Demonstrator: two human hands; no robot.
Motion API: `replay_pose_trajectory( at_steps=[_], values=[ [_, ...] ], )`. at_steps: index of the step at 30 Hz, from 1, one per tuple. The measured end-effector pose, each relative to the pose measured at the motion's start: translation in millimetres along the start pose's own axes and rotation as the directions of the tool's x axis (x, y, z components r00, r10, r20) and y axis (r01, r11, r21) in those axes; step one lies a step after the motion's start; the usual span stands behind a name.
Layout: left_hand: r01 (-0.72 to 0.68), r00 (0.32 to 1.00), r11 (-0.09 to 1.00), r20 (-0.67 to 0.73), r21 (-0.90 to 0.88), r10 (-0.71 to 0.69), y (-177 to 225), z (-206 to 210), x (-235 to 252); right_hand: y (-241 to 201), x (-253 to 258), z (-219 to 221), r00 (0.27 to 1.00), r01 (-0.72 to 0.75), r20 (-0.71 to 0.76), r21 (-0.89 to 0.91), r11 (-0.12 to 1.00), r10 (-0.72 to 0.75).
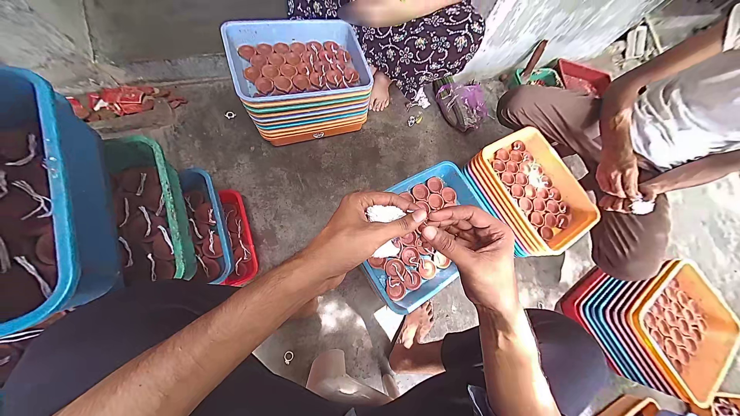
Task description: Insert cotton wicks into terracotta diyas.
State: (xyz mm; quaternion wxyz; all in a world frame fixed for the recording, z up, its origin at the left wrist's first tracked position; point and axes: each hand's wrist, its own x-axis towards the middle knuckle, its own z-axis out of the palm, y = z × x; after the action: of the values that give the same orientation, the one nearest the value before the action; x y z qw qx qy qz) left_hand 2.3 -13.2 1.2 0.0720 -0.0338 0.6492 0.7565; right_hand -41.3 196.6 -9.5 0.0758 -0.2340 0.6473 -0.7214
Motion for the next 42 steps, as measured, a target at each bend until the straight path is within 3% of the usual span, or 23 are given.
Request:
replay_pose_trajectory(
  at_steps=[8, 15, 21, 27, 31, 34, 39, 42],
  values=[
    [0.027, 1.000, 0.999, 0.012, -0.020, -0.026, 4, 0, 1, -1, -1, 1, 0.992, 0.025, -0.125, -0.030, 0.999, -0.029],
    [-0.018, 1.000, 1.000, -0.009, -0.021, 0.018, 3, 2, 2, -1, -2, 6, 0.990, 0.122, -0.064, -0.056, 0.991, -0.125],
    [-0.037, 0.999, 0.999, -0.033, 0.025, 0.038, 0, 2, 2, 3, -2, 10, 0.953, 0.254, -0.059, -0.384, 0.888, -0.299],
    [0.116, 0.993, 0.990, 0.004, -0.083, -0.116, 2, 2, 2, 7, -1, 10, 0.934, 0.268, -0.052, -0.557, 0.786, -0.355],
    [0.162, 0.987, 0.977, 0.024, -0.138, -0.161, 7, 6, 2, 2, -1, 11, 0.967, 0.172, -0.118, -0.360, 0.917, -0.227],
    [0.090, 0.996, 0.980, 0.035, -0.180, -0.085, 7, 5, 2, -4, -2, 12, 0.984, 0.093, -0.136, -0.158, 0.983, -0.115],
    [-0.021, 1.000, 0.976, -0.003, -0.218, 0.021, 9, 6, 2, 0, -5, 16, 0.983, 0.000, -0.180, 0.187, 0.982, 0.034],
    [-0.078, 0.997, 0.978, -0.018, -0.193, 0.075, 6, 4, 2, 0, -6, 22, 0.984, -0.048, -0.147, 0.303, 0.952, 0.097]
  ],
)
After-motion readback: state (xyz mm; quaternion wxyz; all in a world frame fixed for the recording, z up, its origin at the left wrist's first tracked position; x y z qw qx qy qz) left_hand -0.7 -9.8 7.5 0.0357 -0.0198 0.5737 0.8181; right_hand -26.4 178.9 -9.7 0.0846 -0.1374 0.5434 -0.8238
